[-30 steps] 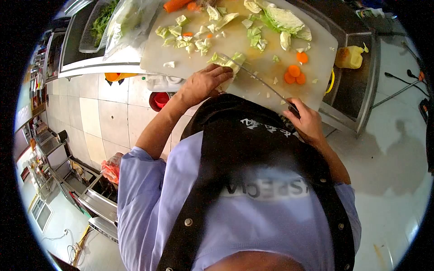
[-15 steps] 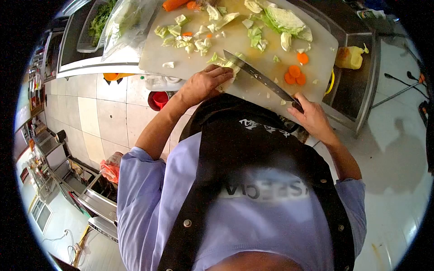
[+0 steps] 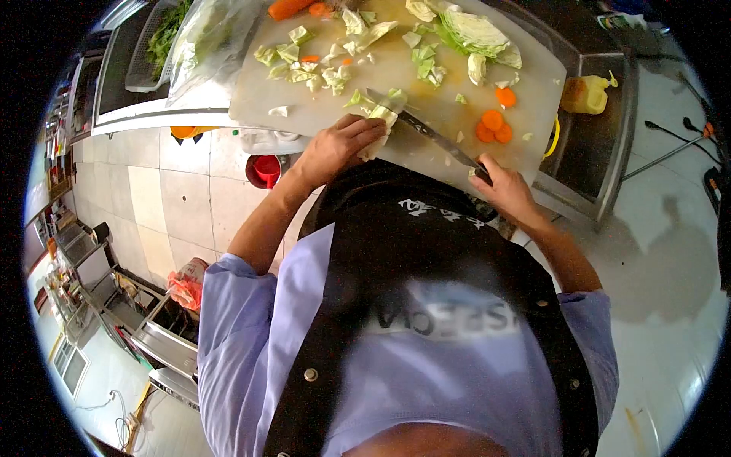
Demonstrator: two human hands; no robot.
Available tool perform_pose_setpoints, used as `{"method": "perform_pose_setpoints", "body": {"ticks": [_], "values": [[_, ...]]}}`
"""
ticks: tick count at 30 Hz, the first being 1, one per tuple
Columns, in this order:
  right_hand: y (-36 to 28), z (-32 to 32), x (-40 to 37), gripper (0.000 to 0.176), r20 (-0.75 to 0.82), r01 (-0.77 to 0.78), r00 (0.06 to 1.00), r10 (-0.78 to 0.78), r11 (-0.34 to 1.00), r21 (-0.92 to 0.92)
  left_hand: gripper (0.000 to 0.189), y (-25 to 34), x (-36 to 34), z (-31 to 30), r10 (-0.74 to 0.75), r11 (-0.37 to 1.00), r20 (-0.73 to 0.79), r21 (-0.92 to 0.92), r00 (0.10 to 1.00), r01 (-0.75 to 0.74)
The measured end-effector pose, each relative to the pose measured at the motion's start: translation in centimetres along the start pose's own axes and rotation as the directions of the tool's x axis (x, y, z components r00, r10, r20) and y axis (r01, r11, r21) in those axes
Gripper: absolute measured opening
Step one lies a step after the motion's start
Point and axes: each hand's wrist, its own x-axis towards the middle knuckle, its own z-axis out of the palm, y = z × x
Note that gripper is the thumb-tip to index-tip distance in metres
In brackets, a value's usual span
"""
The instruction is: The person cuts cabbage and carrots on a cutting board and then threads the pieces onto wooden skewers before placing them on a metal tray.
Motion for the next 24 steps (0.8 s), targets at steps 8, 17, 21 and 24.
{"method": "perform_pose_setpoints", "body": {"ticks": [8,17,21,24], "values": [[-0.1,0.9,-0.4,0.033,-0.050,0.012,0.999,-0.013,1.000,-0.012,0.051,1.7,-1.6,1.3,-0.030,0.960,-0.119,0.272,0.992,0.061],[-0.9,0.8,-0.1,0.033,-0.027,0.001,1.000,-0.003,0.999,-0.050,0.053,1.4,-2.1,3.1,-0.074,0.984,-0.169,0.146,0.983,0.100],[-0.2,1.1,0.6,0.033,-0.070,0.004,0.997,-0.010,0.997,-0.079,0.053,1.0,-2.6,2.9,-0.070,0.979,-0.146,0.179,0.987,0.096],[0.8,1.1,0.4,0.034,-0.175,0.081,0.979,-0.100,0.990,-0.115,0.053,1.1,-2.6,3.1,-0.056,0.976,-0.143,0.203,0.988,0.085]]}}
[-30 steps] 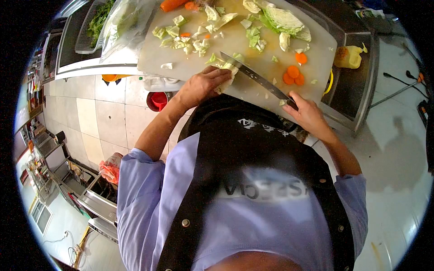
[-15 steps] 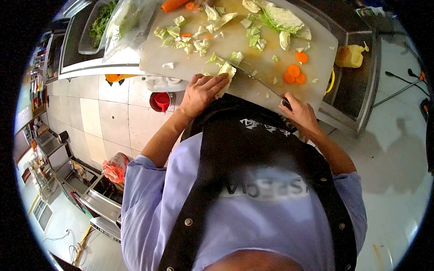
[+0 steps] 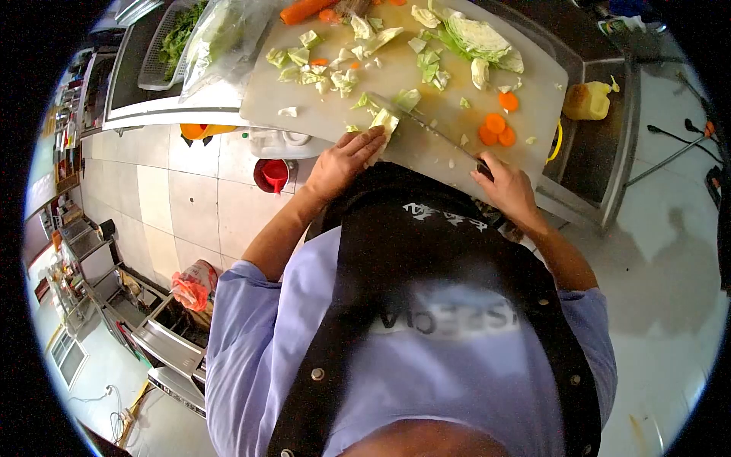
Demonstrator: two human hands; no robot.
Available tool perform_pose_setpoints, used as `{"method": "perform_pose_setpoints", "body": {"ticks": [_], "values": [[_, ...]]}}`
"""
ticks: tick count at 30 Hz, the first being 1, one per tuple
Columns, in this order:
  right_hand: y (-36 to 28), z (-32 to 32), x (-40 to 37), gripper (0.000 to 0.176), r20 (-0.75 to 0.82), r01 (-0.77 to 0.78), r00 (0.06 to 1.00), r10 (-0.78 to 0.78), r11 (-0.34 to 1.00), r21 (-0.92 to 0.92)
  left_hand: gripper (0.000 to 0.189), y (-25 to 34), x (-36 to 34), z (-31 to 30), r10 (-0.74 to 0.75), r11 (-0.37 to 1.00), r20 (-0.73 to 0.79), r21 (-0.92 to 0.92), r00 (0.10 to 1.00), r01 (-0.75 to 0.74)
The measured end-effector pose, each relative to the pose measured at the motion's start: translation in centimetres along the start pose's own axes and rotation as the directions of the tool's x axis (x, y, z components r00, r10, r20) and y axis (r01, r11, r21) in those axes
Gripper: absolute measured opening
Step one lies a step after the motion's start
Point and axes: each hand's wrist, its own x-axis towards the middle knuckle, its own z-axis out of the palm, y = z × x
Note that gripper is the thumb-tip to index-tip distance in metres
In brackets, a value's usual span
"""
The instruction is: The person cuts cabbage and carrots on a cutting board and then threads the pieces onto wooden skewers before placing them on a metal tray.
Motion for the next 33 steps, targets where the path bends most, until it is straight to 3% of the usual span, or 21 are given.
{"method": "perform_pose_setpoints", "body": {"ticks": [3,6,10,14,18,21,23,26,33], "values": [[0.7,0.2,0.2,0.035,-0.029,-0.037,0.999,0.037,0.999,-0.013,0.054,0.1,-0.1,-0.3,0.025,0.999,-0.009,0.024,1.000,-0.025],[1.2,0.3,0.6,0.035,-0.114,0.025,0.993,-0.029,0.999,-0.042,0.054,0.0,0.3,-0.8,0.008,1.000,0.011,0.025,1.000,-0.008],[0.9,0.0,0.7,0.034,-0.083,0.002,0.997,-0.004,1.000,-0.027,0.056,-1.3,1.3,-0.4,0.050,0.987,-0.002,0.150,0.999,-0.049],[-0.2,-0.9,0.3,0.031,-0.062,-0.027,0.998,0.031,0.998,0.064,0.066,-1.5,1.5,-0.1,0.010,0.988,0.036,0.153,0.999,-0.016],[-2.0,-2.1,-1.3,0.030,-0.094,-0.021,0.995,0.032,0.993,0.119,0.055,-1.2,1.5,-0.4,-0.011,0.996,0.011,0.084,1.000,0.010],[-3.1,-3.4,-2.3,0.030,-0.028,-0.027,0.999,0.032,0.987,0.158,0.054,-1.3,1.6,-0.2,0.016,0.996,-0.013,0.089,1.000,-0.015],[-3.3,-3.6,-2.8,0.031,-0.036,0.018,0.999,-0.015,0.995,0.096,0.053,-1.4,1.5,-0.1,0.033,0.993,-0.012,0.115,0.999,-0.032],[-3.3,-3.5,-2.8,0.032,-0.047,0.054,0.998,-0.051,0.997,0.053,0.072,-1.5,1.4,-0.1,0.024,0.993,-0.010,0.113,1.000,-0.022],[-3.3,-3.7,-2.3,0.033,-0.007,0.064,0.998,-0.064,0.998,0.014,0.071,-1.6,1.4,-0.2,0.014,0.993,-0.007,0.121,1.000,-0.013]]}}
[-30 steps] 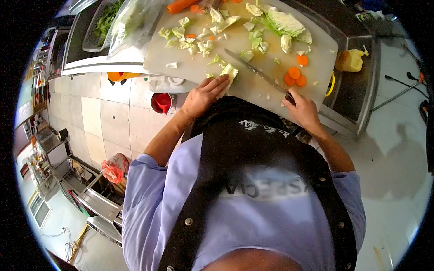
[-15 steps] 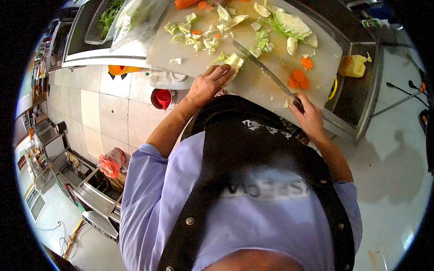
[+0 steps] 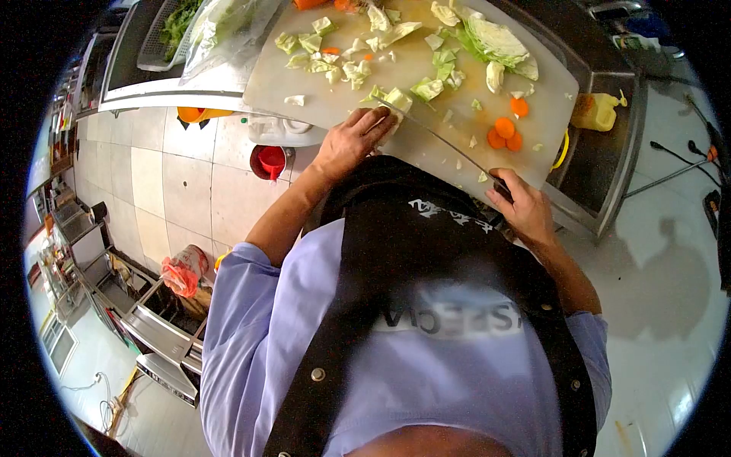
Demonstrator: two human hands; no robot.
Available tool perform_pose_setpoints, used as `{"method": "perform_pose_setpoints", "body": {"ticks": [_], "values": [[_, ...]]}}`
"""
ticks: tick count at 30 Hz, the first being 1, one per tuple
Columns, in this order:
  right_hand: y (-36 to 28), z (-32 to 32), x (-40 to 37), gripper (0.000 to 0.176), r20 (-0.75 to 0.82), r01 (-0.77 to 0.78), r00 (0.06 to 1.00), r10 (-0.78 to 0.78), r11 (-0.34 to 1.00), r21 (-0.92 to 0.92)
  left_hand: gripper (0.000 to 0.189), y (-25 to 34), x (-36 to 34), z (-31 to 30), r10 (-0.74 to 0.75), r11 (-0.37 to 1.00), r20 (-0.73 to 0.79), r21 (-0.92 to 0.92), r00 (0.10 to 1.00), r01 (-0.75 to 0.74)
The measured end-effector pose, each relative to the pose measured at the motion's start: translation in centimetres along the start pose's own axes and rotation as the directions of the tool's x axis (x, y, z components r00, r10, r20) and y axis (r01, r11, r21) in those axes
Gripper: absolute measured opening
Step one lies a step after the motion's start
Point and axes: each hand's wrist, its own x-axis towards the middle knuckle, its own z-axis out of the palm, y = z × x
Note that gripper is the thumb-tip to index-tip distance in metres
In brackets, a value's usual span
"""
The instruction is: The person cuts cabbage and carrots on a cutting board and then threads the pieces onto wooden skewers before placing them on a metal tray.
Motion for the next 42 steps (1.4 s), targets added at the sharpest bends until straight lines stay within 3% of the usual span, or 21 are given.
{"method": "perform_pose_setpoints", "body": {"ticks": [11,24,29,35,38,42], "values": [[-0.3,-1.2,1.4,0.029,0.114,0.008,0.993,-0.007,1.000,-0.006,0.055,-0.5,-0.1,0.7,0.012,1.000,-0.037,-0.002,0.999,-0.012],[0.9,1.8,4.0,0.031,0.169,-0.048,0.985,0.044,0.999,0.022,0.065,-0.7,-0.4,0.7,0.019,0.999,-0.051,-0.040,0.999,-0.021],[2.4,4.5,3.7,0.033,0.121,-0.041,0.992,0.043,0.999,-0.018,0.065,-0.9,-0.9,1.7,0.019,1.000,-0.079,0.003,0.997,-0.019],[2.0,3.5,3.5,0.033,0.056,-0.028,0.998,0.031,0.999,-0.042,0.062,-0.4,-1.3,1.4,0.027,0.999,-0.114,0.023,0.993,-0.025],[1.9,3.3,3.4,0.033,-0.010,-0.013,1.000,0.012,0.998,-0.056,0.052,-0.2,-0.9,1.3,-0.004,1.000,-0.112,0.011,0.994,0.005],[2.5,3.8,3.7,0.033,-0.037,-0.036,0.999,0.034,0.998,-0.051,0.054,-0.8,-0.2,1.4,-0.056,0.997,-0.148,0.043,0.987,0.063]]}}
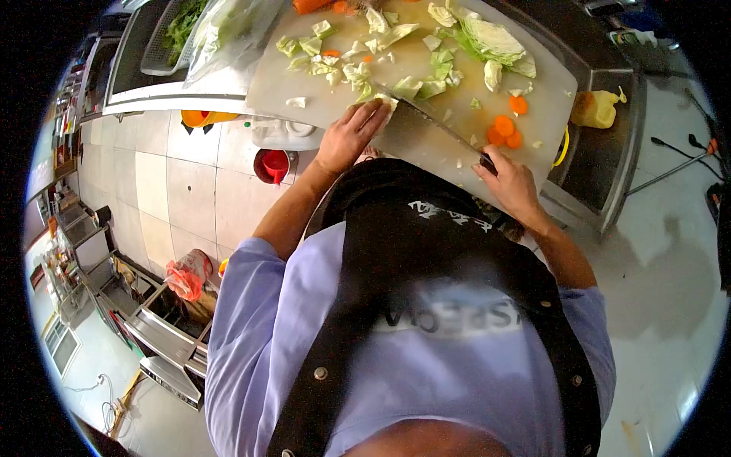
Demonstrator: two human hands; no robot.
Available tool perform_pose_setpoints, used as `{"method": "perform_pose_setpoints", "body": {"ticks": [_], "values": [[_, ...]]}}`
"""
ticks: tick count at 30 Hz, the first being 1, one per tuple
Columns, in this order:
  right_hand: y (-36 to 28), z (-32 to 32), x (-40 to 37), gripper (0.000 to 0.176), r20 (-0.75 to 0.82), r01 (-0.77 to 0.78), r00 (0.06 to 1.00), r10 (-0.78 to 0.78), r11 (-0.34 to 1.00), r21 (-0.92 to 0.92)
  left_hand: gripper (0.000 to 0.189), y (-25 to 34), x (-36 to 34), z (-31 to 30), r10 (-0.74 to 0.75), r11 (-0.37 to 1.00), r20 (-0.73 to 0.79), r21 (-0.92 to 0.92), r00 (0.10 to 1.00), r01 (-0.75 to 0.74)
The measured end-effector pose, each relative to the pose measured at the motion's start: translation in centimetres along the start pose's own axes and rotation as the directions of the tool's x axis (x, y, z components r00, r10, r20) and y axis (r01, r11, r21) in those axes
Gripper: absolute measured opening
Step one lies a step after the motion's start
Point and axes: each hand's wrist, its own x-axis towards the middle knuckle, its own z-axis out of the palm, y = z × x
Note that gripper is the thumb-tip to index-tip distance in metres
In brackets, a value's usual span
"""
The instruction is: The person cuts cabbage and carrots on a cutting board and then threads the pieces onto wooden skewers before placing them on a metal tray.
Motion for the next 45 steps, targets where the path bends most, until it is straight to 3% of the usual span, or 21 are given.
{"method": "perform_pose_setpoints", "body": {"ticks": [6,9,15,21,27,33,36,45], "values": [[-0.5,-1.1,-0.4,0.031,0.061,-0.056,0.997,0.051,0.996,0.073,0.053,-0.2,-0.3,-0.1,0.048,0.998,0.013,0.039,0.999,-0.049],[-1.0,-1.8,-1.2,0.032,0.012,-0.021,1.000,0.020,0.995,0.094,0.049,-0.3,-0.1,-0.1,0.087,0.995,-0.055,0.055,0.995,-0.084],[-3.2,-4.0,-2.3,0.032,0.058,-0.114,0.993,0.105,0.978,0.176,0.049,0.9,-0.6,0.3,-0.010,1.000,-0.215,-0.022,0.977,0.006],[-4.1,-5.1,-2.9,0.030,0.094,-0.021,0.996,0.004,0.983,0.180,0.039,1.5,-0.8,0.7,-0.068,0.997,-0.289,0.011,0.955,0.074],[-4.7,-5.5,-2.8,0.030,0.088,0.034,0.995,-0.045,0.991,0.127,0.033,1.9,-1.0,1.1,-0.082,0.996,-0.311,0.000,0.947,0.086],[-4.7,-5.5,-2.5,0.031,0.142,-0.007,0.990,-0.006,0.996,0.092,0.030,1.9,-1.2,1.2,-0.087,0.996,-0.306,-0.032,0.948,0.081],[-5.2,-6.0,-2.0,0.032,0.211,-0.061,0.977,0.038,0.993,0.104,0.029,2.3,-1.0,1.0,-0.148,0.986,-0.321,-0.117,0.935,0.116],[-4.8,-4.6,-0.3,0.034,0.221,-0.027,0.975,-0.006,0.989,0.147,0.028,2.3,-1.0,1.4,-0.210,0.974,-0.395,-0.163,0.895,0.156]]}}
